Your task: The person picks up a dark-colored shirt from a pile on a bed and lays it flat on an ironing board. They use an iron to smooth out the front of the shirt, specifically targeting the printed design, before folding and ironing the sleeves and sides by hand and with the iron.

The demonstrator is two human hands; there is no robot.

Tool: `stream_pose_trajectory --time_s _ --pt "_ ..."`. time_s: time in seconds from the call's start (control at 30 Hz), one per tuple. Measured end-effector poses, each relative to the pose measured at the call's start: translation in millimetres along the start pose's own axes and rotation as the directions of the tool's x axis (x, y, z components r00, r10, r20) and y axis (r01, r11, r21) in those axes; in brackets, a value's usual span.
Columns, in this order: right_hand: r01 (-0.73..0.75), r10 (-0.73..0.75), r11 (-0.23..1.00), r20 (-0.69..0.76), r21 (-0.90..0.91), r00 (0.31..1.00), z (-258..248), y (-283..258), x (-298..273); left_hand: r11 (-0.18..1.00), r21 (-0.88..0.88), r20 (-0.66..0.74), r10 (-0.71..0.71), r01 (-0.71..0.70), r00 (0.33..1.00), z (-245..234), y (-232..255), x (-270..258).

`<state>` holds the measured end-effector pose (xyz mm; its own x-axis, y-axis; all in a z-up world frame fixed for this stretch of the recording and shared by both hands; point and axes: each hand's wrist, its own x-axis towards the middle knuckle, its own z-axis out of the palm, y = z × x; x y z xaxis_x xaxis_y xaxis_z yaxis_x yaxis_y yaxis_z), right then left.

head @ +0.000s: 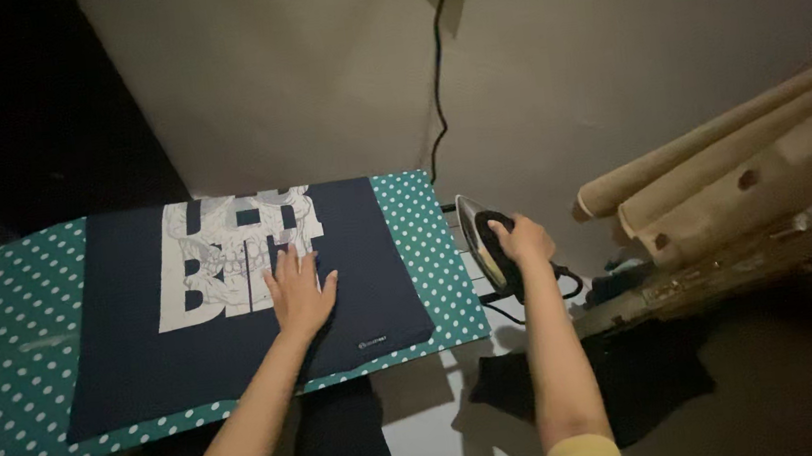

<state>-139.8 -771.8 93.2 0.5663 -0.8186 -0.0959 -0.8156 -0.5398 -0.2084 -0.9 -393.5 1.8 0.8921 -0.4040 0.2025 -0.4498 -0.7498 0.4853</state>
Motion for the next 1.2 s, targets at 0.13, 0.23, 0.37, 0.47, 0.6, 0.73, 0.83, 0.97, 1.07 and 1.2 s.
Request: stream_pose_trajectory --time_s 0.13,0.23,0.37,0.47,0.6,0.73,0.83,0.97,1.07,1.2 --pt "-0.073 0.071 0.995 0.039 0.062 0.997 30.5 -13.3 19.0 0.997 -0.07 -0.103 -0.019 0.012 0.995 -10.3 -13.2 -3.7" --pt "-0.058 0.056 0.991 0.021 0.119 0.998 42.6 -13.3 23.1 0.995 -0.1 -0.146 -0.037 0.022 0.989 -21.2 -27.8 -4.0" --pt "0.011 -0.011 0.996 -0.008 0.086 1.0 45.4 -14.4 27.2 0.991 -0.13 -0.211 -0.065 0.038 0.975 -32.0 -41.9 -10.6" --pt "0.149 -0.219 0.973 -0.519 -0.174 0.826 51.5 -22.4 10.2 0.99 -0.137 -0.283 -0.067 0.029 0.957 -37.8 -54.3 -15.6" --pt "0.38 -0.311 0.922 -0.444 0.074 0.84 84.1 -51.2 -36.0 0.979 -0.182 -0.369 -0.156 0.093 0.916 -56.7 -93.6 -38.4" --pt "0.317 -0.299 0.903 -0.106 0.291 0.948 131.1 -78.3 -98.9 0.908 0.087 -0.403 -0.344 0.41 0.848 -95.3 -146.9 -66.9" --pt "0.372 -0.293 0.87 -0.268 0.324 0.918 151.2 -85.5 -121.9 0.793 0.148 -0.508 -0.453 0.592 0.733 -124.9 -178.1 -90.1" --pt "0.131 -0.121 0.946 -0.052 0.296 0.991 155.0 -81.0 -125.5 0.626 0.246 -0.445 -0.606 0.741 0.659 -151.1 -201.0 -107.9" --pt "0.155 -0.152 0.934 -0.033 0.324 0.988 152.4 -81.0 -121.6 0.678 0.279 -0.22 -0.644 0.679 0.733 -159.9 -209.8 -113.4" --pt "0.183 -0.135 0.868 -0.135 0.463 0.982 137.9 -77.1 -134.2 0.79 -0.027 -0.242 -0.599 0.612 0.763 -163.8 -221.4 -120.0"
